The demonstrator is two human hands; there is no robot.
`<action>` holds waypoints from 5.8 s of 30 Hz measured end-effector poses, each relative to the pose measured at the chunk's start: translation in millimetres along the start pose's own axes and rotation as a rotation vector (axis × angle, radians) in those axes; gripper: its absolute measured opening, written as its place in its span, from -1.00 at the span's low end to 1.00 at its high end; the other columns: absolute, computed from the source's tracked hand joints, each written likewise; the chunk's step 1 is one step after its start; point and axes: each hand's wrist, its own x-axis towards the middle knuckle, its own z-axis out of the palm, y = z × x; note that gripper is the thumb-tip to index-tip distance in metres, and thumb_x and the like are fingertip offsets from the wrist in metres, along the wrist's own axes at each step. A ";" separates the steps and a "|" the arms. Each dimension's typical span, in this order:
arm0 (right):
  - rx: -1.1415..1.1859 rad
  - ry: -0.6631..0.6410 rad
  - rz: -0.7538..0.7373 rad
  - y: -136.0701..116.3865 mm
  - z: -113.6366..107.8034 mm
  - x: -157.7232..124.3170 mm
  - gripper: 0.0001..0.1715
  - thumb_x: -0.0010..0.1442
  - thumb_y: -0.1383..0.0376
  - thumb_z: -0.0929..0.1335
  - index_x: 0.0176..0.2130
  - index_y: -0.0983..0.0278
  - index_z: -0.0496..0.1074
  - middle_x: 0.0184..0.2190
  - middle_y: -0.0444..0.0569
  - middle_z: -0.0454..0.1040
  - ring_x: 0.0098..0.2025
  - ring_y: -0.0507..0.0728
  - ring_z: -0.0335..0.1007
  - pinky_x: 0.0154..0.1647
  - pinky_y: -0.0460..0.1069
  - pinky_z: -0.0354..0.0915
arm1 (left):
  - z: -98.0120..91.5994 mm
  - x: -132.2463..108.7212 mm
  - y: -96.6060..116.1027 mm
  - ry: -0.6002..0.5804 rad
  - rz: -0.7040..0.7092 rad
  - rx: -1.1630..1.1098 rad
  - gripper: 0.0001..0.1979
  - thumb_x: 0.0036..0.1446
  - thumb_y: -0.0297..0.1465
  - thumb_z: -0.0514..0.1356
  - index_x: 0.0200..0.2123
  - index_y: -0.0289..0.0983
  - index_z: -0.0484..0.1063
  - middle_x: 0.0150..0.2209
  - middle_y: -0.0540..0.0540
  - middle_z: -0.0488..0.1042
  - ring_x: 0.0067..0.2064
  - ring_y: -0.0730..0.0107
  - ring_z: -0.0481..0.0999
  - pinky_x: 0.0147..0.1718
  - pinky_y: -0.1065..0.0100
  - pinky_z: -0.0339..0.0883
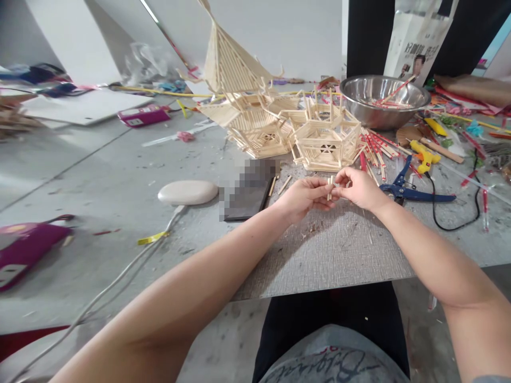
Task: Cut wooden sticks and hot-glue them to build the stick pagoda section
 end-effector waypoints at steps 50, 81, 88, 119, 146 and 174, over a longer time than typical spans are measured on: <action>-0.520 0.145 -0.308 -8.0 -27.5 -3.6 -0.57 0.12 0.07 0.26 -0.10 0.27 0.38 -0.25 0.00 0.49 -0.31 0.08 0.40 -0.27 -0.02 0.27 | 2.6 0.5 -4.1 0.050 0.111 -0.031 -0.85 0.03 -0.50 0.16 -0.57 -0.34 0.35 -0.59 0.04 0.40 -0.47 0.57 0.42 -0.24 0.36 0.34; -1.036 0.224 0.200 29.7 -66.6 13.3 -0.78 0.02 0.23 0.29 -0.38 0.26 0.48 -0.34 0.04 0.52 -0.28 0.18 0.40 -0.35 0.01 0.21 | -0.3 -0.4 0.0 0.104 0.010 0.070 -0.86 0.10 -0.45 0.13 -0.50 -0.32 0.32 -0.50 0.00 0.48 -0.57 0.57 0.43 -0.48 0.44 0.25; -0.895 -0.074 -0.072 5.7 -61.3 5.4 -0.87 0.01 0.31 0.31 -0.43 0.23 0.47 -0.40 -0.09 0.50 -0.34 0.09 0.38 -0.29 -0.02 0.21 | -2.4 0.6 -1.2 0.069 0.009 0.099 -0.85 0.10 -0.42 0.13 -0.50 -0.31 0.32 -0.47 0.01 0.48 -0.57 0.58 0.44 -0.51 0.46 0.23; -1.121 0.186 0.321 13.7 -58.8 12.8 -0.67 -0.01 0.11 0.26 -0.49 0.30 0.44 -0.44 0.06 0.47 -0.29 0.22 0.37 -0.15 0.17 0.12 | -0.6 1.5 -2.3 0.060 -0.003 0.063 -0.86 0.09 -0.43 0.15 -0.50 -0.31 0.33 -0.47 0.00 0.49 -0.53 0.56 0.46 -0.45 0.44 0.26; 0.052 0.014 -0.003 -9.7 0.0 -2.7 -0.80 -0.02 0.21 0.35 -0.47 0.33 0.37 -0.60 -0.17 0.33 -0.58 -0.09 0.14 -0.54 -0.10 0.12 | 0.5 -1.2 -4.7 -0.038 0.028 0.037 -0.88 0.04 -0.41 0.18 -0.49 -0.34 0.40 -0.50 0.01 0.47 -0.51 0.55 0.47 -0.41 0.45 0.31; -0.296 -0.164 -0.241 -6.0 0.1 -9.7 0.09 -0.08 0.14 0.43 0.28 0.10 -0.16 0.18 0.00 0.17 -0.04 0.19 0.35 0.02 0.10 0.23 | -3.8 1.4 -5.3 -0.081 0.087 -0.009 -0.89 -0.01 -0.40 0.21 -0.44 -0.34 0.48 -0.57 0.01 0.42 -0.54 0.58 0.37 -0.42 0.46 0.26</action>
